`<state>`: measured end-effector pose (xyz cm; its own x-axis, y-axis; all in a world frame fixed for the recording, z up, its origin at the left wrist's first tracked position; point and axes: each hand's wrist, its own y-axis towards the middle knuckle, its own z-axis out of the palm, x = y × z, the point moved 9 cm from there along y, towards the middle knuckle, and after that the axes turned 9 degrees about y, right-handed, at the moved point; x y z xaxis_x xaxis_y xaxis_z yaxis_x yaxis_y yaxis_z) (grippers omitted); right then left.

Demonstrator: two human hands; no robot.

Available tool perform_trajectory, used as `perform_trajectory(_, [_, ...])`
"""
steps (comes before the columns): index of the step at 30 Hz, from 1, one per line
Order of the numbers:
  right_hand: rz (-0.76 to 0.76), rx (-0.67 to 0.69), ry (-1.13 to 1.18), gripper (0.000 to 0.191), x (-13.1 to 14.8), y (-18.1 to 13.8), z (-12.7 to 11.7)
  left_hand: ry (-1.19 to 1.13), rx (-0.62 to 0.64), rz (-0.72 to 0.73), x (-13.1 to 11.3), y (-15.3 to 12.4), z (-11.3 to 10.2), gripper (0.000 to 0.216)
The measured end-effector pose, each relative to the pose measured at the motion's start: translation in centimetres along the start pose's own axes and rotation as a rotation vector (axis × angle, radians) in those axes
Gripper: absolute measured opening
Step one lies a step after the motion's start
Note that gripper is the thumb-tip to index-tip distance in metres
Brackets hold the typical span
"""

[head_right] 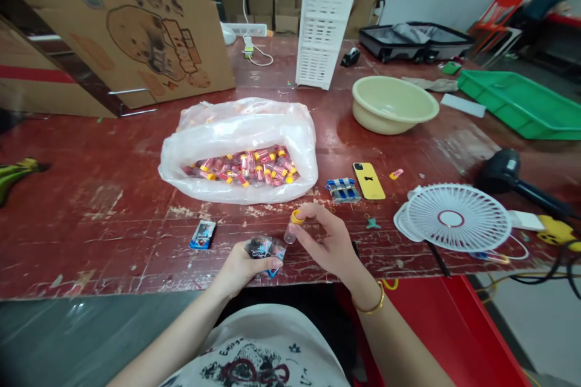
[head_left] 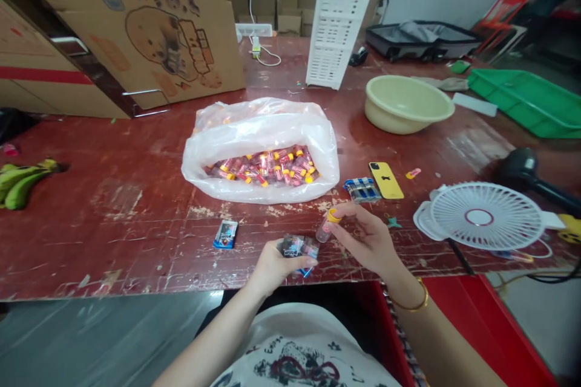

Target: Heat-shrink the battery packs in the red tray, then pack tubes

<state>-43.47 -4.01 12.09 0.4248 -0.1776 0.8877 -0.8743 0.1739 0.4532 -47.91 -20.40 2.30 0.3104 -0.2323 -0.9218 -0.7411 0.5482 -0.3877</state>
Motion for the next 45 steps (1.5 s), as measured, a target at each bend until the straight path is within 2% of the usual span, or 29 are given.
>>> perform_trajectory(4, [-0.068,0.087,-0.058,0.013,1.2,0.1,0.6,0.056,-0.010,0.062,-0.5,0.1,0.2,0.034])
perform_trajectory(6, [-0.050,0.124,-0.074,0.011,0.9,0.2,1.1,0.090,-0.006,0.079,-0.5,0.1,0.3,0.033])
perform_trajectory(9, [0.149,0.119,0.065,0.012,-1.7,0.2,1.6,0.059,0.009,0.060,-0.3,-0.1,0.8,0.035])
perform_trajectory(13, [0.425,-0.053,0.385,0.025,-5.9,-1.2,1.6,-0.195,0.081,-0.136,0.9,-0.7,2.3,0.042])
perform_trajectory(16, [0.489,-0.097,0.494,0.029,-7.4,-2.7,2.0,-0.323,0.121,-0.234,1.1,-1.0,3.3,0.045])
perform_trajectory(20, [0.527,-0.103,0.558,0.035,-8.1,-3.9,1.9,-0.340,0.178,-0.263,0.7,-0.9,4.2,0.044])
perform_trajectory(23, [0.501,-0.062,0.534,0.027,-7.6,-3.7,1.4,-0.296,0.215,-0.281,0.6,-0.5,4.7,0.042])
perform_trajectory(25, [0.437,0.021,0.464,0.025,-6.4,-3.4,1.5,-0.311,0.197,-0.281,0.5,-0.1,4.8,0.041])
perform_trajectory(27, [0.430,0.132,0.416,0.040,-5.6,-3.7,2.7,-0.364,0.157,-0.269,0.4,0.4,4.7,0.040])
perform_trajectory(29, [0.490,0.193,0.402,0.070,-5.5,-4.5,4.1,-0.425,0.137,-0.255,0.1,0.7,4.8,0.040])
perform_trajectory(31, [0.525,0.139,0.354,0.081,-6.0,-5.0,4.6,-0.444,0.136,-0.245,-0.1,0.8,4.8,0.042])
perform_trajectory(35, [0.394,-0.022,0.153,0.068,-6.1,-4.9,3.6,-0.355,0.113,-0.253,0.1,0.5,4.4,0.043])
perform_trajectory(38, [0.309,-0.045,0.072,0.067,-5.6,-4.7,3.1,-0.327,0.073,-0.242,0.4,0.3,3.8,0.040])
perform_trajectory(45, [0.290,-0.059,0.124,0.063,-4.8,-4.4,3.2,-0.313,0.054,-0.237,0.8,0.4,3.9,0.043])
